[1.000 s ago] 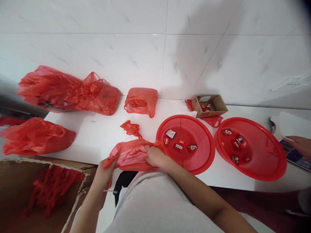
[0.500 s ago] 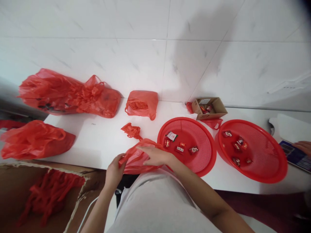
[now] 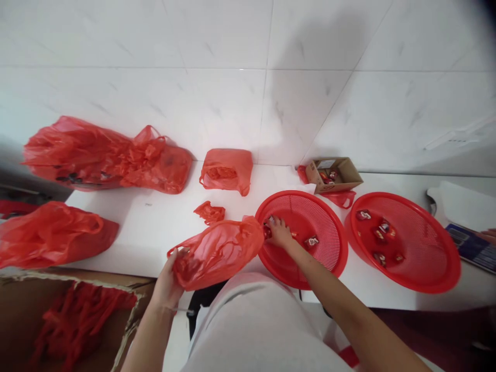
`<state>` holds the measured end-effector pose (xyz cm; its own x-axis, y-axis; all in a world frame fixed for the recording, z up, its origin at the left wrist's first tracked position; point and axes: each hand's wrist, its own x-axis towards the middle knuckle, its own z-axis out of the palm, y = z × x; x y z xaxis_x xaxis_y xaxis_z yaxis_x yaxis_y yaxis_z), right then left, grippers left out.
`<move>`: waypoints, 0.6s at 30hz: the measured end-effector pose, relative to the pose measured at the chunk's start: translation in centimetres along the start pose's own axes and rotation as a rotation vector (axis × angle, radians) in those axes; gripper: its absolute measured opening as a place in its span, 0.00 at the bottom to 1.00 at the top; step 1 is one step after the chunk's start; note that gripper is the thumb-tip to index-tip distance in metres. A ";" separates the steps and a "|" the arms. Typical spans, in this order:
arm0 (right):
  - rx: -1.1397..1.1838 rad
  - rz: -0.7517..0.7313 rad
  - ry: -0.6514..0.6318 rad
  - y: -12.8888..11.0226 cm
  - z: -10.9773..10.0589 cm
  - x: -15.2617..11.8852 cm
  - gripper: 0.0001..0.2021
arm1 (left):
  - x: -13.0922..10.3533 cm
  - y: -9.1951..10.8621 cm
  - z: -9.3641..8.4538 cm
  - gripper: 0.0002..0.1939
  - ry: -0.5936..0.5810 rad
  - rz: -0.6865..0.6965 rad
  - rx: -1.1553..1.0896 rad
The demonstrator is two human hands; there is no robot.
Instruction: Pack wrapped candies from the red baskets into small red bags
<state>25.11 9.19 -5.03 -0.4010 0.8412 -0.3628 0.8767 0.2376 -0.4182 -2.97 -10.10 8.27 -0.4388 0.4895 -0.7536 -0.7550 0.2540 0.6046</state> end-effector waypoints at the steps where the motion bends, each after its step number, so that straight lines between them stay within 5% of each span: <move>1: -0.018 -0.003 0.003 -0.1 0.3 -0.2 0.34 | 0.1 0.1 0.0 0.09 0.003 0.009 0.007; 7: 0.006 0.019 0.049 1.1 -1.2 -0.4 0.20 | 0.5 -0.4 0.7 0.13 -0.045 0.075 0.020; 12: 0.140 0.018 0.157 1.3 -4.7 -1.7 0.09 | -0.1 -1.9 0.8 0.21 -0.143 0.173 0.082; 16: 0.652 -0.087 0.407 -2.7 -8.5 -5.4 0.10 | -0.7 -2.4 1.1 0.26 -0.251 0.201 0.108; 18: 1.034 -0.175 0.349 -5.9 -9.3 -7.4 0.12 | -1.1 -2.6 1.6 0.26 -0.268 0.199 0.098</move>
<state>25.35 6.09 7.86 -0.2581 0.9651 -0.0439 0.1055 -0.0170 -0.9943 0.27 -9.92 7.95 -0.4196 0.7358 -0.5315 -0.6114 0.2037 0.7647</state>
